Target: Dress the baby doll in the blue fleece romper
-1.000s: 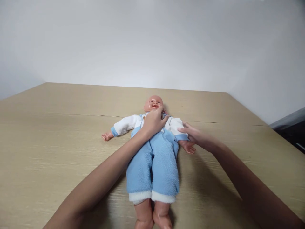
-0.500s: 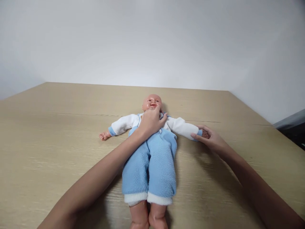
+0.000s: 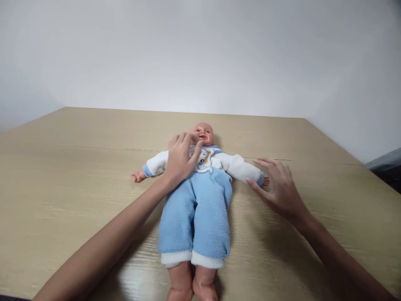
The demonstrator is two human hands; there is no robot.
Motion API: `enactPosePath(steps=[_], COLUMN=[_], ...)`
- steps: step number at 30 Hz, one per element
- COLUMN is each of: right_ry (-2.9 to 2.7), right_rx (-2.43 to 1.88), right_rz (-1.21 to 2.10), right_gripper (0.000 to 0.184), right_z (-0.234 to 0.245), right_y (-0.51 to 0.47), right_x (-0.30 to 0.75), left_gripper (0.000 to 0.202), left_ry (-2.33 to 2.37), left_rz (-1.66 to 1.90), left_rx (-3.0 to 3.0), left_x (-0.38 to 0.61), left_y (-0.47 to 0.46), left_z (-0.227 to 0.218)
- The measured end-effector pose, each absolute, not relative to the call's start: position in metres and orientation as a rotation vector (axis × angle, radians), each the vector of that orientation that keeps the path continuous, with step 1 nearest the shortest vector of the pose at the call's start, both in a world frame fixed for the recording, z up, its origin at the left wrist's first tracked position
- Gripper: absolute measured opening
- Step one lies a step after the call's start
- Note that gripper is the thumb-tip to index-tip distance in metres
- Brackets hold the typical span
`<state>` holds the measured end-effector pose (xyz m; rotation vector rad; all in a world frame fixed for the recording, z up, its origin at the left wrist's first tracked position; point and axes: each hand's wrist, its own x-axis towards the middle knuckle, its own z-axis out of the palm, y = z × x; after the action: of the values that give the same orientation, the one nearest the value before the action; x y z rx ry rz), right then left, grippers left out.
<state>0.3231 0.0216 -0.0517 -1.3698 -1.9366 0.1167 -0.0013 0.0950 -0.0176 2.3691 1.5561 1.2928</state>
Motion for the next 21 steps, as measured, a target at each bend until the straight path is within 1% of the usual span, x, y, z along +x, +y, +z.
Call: enactPosePath(steps=[2, 4, 6, 7, 9, 12, 14, 16, 19, 21], right_ry=[-1.929, -1.882, -1.851, -1.858, -1.922, -2.043, -2.053, -1.936, -1.565, -1.351], right_rx=[-1.267, -1.204, -1.170, -1.164, -1.171, -1.206, -1.203, -1.149, -0.996, -0.909], right_rz=[0.299, 0.600, 0.834, 0.886, 0.866, 0.755, 0.775, 0.911, 1.157, 1.248], right_gripper=[0.049, 0.038, 0.031, 0.029, 0.029, 0.044, 0.049, 0.047, 0.040, 0.036], right_z=[-0.044, -0.042, -0.045, -0.047, -0.050, -0.051, -0.052, -0.057, -0.068, -0.075], right_y=[0.015, 0.014, 0.020, 0.024, 0.035, 0.047, 0.051, 0.053, 0.053, 0.054], right_x=[0.300, 0.278, 0.262, 0.256, 0.250, 0.248, 0.247, 0.246, 0.241, 0.236], left_gripper=[0.027, 0.027, 0.026, 0.027, 0.030, 0.032, 0.031, 0.031, 0.033, 0.034], left_ry=[1.510, 1.505, 1.514, 1.510, 1.490, 1.449, 1.422, 1.376, 1.236, 1.144], left_rz=[1.338, 1.320, 1.207, 1.133, 1.020, 0.958, 0.941, 0.954, 1.014, 1.056], left_rx=[2.231, 2.073, 2.013, 2.026, 2.071, 2.056, 1.996, 1.930, 1.825, 1.749], left_x=[-0.024, -0.046, -0.066, -0.074, -0.085, -0.090, -0.091, -0.091, -0.094, -0.096], left_y=[0.083, 0.072, 0.063, 0.060, 0.056, 0.055, 0.057, 0.059, 0.063, 0.066], left_z=[-0.028, -0.044, -0.059, -0.065, -0.072, -0.074, -0.073, -0.074, -0.076, -0.078])
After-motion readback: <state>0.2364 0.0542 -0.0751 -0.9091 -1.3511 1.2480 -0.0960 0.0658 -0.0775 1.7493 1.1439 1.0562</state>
